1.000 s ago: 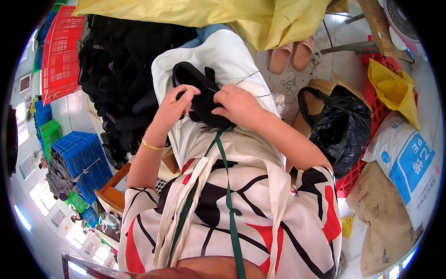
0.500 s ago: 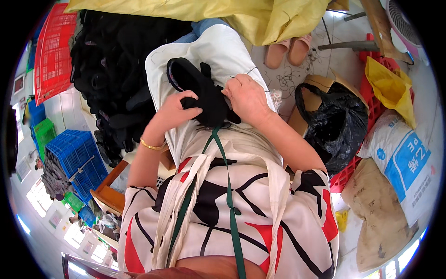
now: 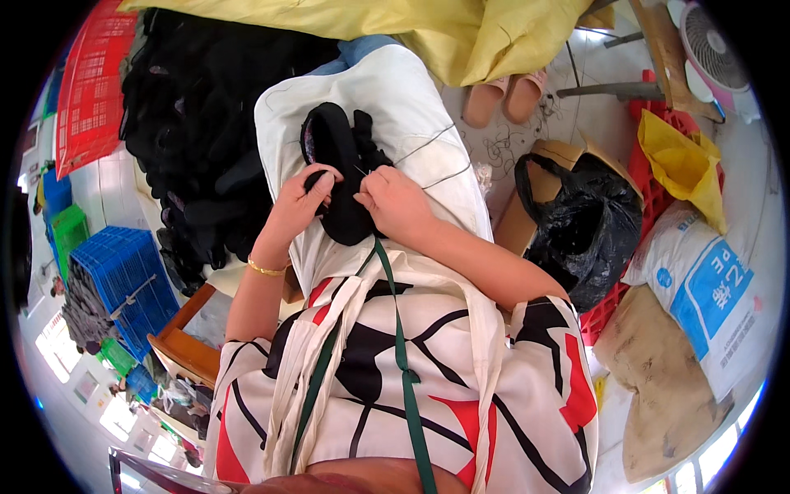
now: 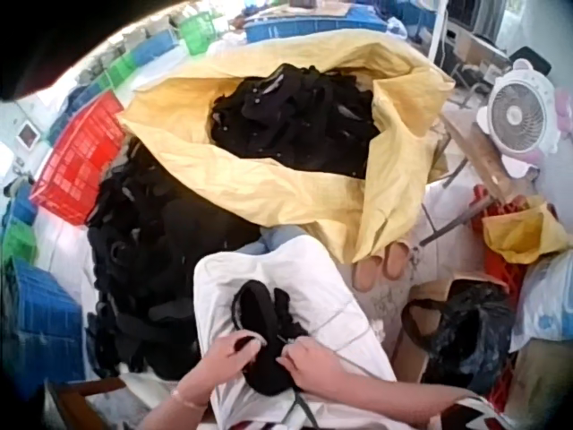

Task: The person sits on the floor and hand-sews black socks using a needle and thread. They pick up socks from a nearby pile, stitch the fabric, and place the finished items on their lap.

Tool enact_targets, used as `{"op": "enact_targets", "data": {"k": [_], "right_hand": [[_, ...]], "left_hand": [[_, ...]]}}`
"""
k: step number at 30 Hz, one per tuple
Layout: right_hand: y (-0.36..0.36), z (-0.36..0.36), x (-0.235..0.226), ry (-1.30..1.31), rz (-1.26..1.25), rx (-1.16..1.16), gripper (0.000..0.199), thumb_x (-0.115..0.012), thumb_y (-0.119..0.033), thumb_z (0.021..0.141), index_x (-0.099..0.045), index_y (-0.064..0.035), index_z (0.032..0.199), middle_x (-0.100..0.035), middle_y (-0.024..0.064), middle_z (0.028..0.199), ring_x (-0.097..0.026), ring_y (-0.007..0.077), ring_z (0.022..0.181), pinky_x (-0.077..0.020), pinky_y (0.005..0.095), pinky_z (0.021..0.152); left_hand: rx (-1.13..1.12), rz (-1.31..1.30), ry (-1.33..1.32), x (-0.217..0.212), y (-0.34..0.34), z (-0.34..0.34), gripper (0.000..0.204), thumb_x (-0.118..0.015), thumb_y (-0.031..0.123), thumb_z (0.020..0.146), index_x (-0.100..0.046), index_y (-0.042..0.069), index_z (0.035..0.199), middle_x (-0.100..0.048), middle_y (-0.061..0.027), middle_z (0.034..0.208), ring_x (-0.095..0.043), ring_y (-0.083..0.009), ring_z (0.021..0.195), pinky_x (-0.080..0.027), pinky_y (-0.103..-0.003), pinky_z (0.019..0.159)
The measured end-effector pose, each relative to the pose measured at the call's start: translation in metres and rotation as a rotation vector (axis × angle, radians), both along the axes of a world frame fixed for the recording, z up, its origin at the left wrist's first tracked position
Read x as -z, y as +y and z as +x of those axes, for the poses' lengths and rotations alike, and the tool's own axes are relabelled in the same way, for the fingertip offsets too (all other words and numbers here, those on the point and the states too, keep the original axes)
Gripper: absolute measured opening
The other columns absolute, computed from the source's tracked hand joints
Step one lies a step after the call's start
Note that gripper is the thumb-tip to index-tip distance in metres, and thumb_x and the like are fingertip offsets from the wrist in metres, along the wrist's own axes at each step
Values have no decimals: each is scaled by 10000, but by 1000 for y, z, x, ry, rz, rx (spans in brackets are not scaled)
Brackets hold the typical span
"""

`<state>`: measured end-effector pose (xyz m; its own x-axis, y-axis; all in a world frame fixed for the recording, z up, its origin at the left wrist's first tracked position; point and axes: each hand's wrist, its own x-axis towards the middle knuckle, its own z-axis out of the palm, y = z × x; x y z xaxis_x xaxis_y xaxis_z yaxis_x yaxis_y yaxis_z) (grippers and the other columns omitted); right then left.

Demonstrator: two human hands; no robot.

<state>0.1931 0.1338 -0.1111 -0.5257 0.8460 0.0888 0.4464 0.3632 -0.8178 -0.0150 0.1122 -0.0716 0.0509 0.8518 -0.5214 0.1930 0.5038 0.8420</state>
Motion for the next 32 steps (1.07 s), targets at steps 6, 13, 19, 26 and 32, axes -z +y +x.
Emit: {"op": "enact_targets", "data": {"k": [6, 13, 19, 26, 32], "right_hand": [[24, 3, 2, -107, 310, -89, 195, -739, -95, 747, -561, -100, 827, -538, 92, 789, -549, 315, 758, -430, 432, 740], [41, 44, -8, -180, 427, 118, 208, -744, -122, 764, -558, -94, 854, -537, 71, 783, -549, 297, 769, -429, 437, 758], [40, 55, -9, -215, 411, 165, 218, -750, -114, 758, -564, -100, 869, -540, 75, 790, -548, 307, 743, -443, 422, 715], [38, 60, -18, -112, 58, 216, 156, -692, -121, 859, -589, -60, 959, -608, 95, 804, -607, 295, 757, -493, 377, 688], [40, 56, -34, 172, -566, 216, 290, -621, -165, 959, -531, -71, 1218, -721, 129, 1008, -691, 206, 925, -530, 340, 788]], "left_hand": [[-124, -30, -106, -1, -3, 0, 219, -662, 238, 944, -606, 48, 1036, -541, 25, 775, -506, -62, 696, -455, -239, 628], [-29, 62, 23, 6, -6, 12, 269, -701, 131, 823, -561, 17, 1023, -572, -32, 815, -528, -113, 774, -459, -282, 680], [152, 197, 365, -15, -10, 9, 278, -719, 108, 829, -591, -18, 1042, -612, -62, 874, -552, -102, 746, -459, -260, 667], [-106, -84, 74, -14, -21, 11, 222, -677, 150, 904, -630, -23, 1036, -644, -53, 858, -578, -93, 641, -475, -224, 564], [-396, -339, -448, -3, -30, 5, 196, -650, 174, 945, -649, 11, 1053, -674, -54, 852, -604, -85, 597, -467, -205, 499]]}}
